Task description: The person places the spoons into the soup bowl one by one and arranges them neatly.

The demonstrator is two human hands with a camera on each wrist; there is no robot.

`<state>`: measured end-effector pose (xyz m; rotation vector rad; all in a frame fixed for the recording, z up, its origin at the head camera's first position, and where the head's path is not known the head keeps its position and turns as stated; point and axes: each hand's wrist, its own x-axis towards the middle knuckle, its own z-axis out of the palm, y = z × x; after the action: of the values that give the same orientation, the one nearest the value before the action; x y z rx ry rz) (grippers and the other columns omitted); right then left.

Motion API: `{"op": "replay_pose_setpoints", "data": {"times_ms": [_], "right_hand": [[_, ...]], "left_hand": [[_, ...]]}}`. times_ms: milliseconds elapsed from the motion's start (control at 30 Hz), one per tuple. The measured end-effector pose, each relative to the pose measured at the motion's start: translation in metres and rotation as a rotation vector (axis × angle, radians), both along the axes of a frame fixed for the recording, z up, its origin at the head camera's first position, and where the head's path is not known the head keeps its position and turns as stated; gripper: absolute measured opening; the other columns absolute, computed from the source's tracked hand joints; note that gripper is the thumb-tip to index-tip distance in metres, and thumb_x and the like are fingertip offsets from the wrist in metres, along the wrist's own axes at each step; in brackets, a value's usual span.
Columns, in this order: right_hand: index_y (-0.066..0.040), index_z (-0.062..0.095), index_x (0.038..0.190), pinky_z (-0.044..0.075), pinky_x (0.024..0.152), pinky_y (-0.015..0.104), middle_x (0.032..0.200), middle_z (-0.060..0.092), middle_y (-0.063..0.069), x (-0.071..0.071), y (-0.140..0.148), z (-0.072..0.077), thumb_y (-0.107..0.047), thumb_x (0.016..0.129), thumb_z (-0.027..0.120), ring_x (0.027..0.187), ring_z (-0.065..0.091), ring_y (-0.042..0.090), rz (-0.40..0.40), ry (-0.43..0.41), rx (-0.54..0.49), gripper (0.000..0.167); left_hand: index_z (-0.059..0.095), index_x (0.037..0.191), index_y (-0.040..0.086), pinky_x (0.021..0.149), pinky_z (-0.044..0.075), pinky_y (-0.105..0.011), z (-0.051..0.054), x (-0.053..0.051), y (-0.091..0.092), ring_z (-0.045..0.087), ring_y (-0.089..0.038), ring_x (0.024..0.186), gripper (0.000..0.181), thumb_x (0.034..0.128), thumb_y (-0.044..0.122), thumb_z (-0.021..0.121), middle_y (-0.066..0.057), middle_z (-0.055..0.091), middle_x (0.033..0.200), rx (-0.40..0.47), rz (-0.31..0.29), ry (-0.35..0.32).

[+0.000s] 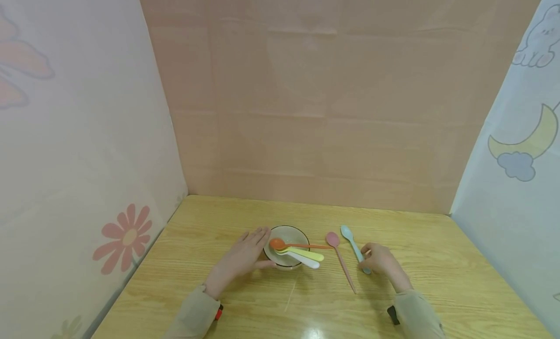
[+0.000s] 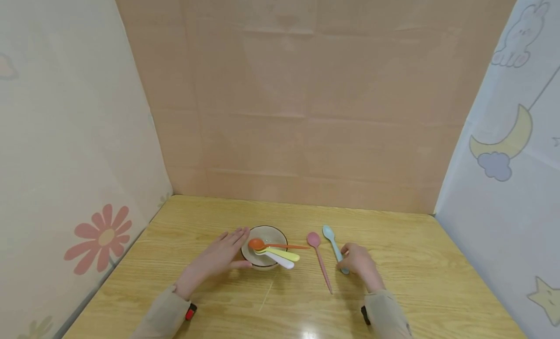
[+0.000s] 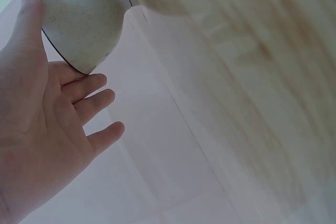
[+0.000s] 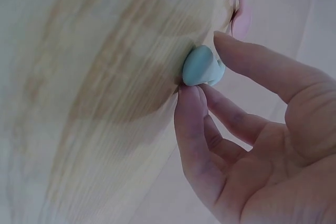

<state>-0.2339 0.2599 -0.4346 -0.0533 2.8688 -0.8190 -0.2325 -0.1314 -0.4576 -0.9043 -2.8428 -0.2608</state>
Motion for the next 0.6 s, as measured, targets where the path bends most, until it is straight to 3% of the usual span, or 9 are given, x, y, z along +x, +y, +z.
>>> {"op": "replay_pose_setpoints", "data": {"times_ms": [600], "right_hand": [[0.010,0.057,0.116,0.052,0.061,0.030,0.091,0.066,0.017,-0.0015,-0.0017,0.0001,-0.001,0.077,0.070,0.071,0.061,0.020,-0.036,-0.052,-0.011,0.042]], "left_hand": [[0.032,0.154,0.001,0.115,0.039,-0.056,0.0003,-0.0002,0.0001,0.039,-0.034,0.146,0.093,0.0903,0.067,0.052,-0.016,0.040,0.157,0.007,-0.012,0.022]]}}
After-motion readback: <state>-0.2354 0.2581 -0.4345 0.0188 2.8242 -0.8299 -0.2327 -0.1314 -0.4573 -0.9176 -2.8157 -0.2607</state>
